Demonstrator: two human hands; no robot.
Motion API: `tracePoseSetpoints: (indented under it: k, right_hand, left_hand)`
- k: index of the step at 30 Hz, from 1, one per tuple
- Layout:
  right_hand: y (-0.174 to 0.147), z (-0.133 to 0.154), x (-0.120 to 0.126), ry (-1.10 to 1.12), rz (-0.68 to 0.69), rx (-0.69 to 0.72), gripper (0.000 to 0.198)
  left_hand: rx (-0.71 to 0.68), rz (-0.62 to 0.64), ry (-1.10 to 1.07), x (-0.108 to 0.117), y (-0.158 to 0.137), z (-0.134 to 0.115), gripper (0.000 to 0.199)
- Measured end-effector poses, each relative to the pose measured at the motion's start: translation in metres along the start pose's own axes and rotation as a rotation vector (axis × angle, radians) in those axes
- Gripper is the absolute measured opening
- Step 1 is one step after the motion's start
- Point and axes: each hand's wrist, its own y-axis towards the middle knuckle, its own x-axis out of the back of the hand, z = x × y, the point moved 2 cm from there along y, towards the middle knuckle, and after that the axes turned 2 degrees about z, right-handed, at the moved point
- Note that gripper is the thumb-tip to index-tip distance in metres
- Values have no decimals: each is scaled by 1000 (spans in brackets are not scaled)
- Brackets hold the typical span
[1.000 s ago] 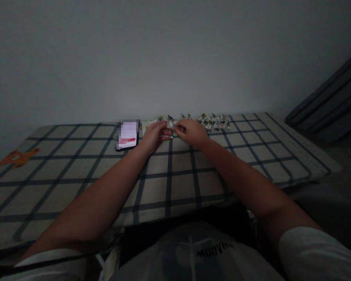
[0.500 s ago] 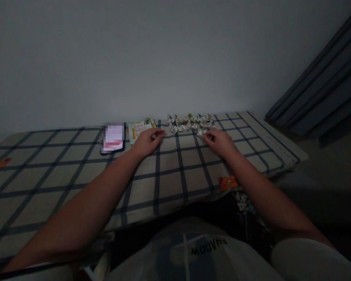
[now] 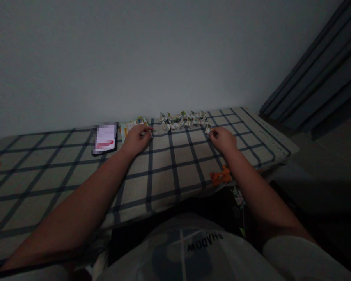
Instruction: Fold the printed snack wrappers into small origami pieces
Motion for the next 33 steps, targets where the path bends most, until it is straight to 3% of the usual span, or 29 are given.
tracePoseSetpoints:
  k: [5,8,15,18,22,25,29,33]
  right_hand:
    - [-1,1,1,11,-35,-13,33]
    - [-6,12,9,-7,-110,65,35]
    - [-16,99,18,-50,86,743,30]
    - [-3,142,10,-9,148,883,27]
    - [23,184,-6,17,175,917,29]
    - [32,200,-17,9,166,905,28]
    - [29,199,-27,89,109,865,34]
    - [38,183,-33,308,89,816,29]
  left_hand:
    - [-18,-12,62,2,0,-1,42]
    - [-25,-9,147,5,-1,-5,49]
    - [131,97,350,16,-1,-3,75]
    - [123,194,379,16,-2,1,77]
    - [82,267,343,13,-3,4,86]
    - [50,227,273,12,-3,4,83]
    - [63,158,221,12,-5,2,63]
    - [106,90,172,15,-6,-4,49]
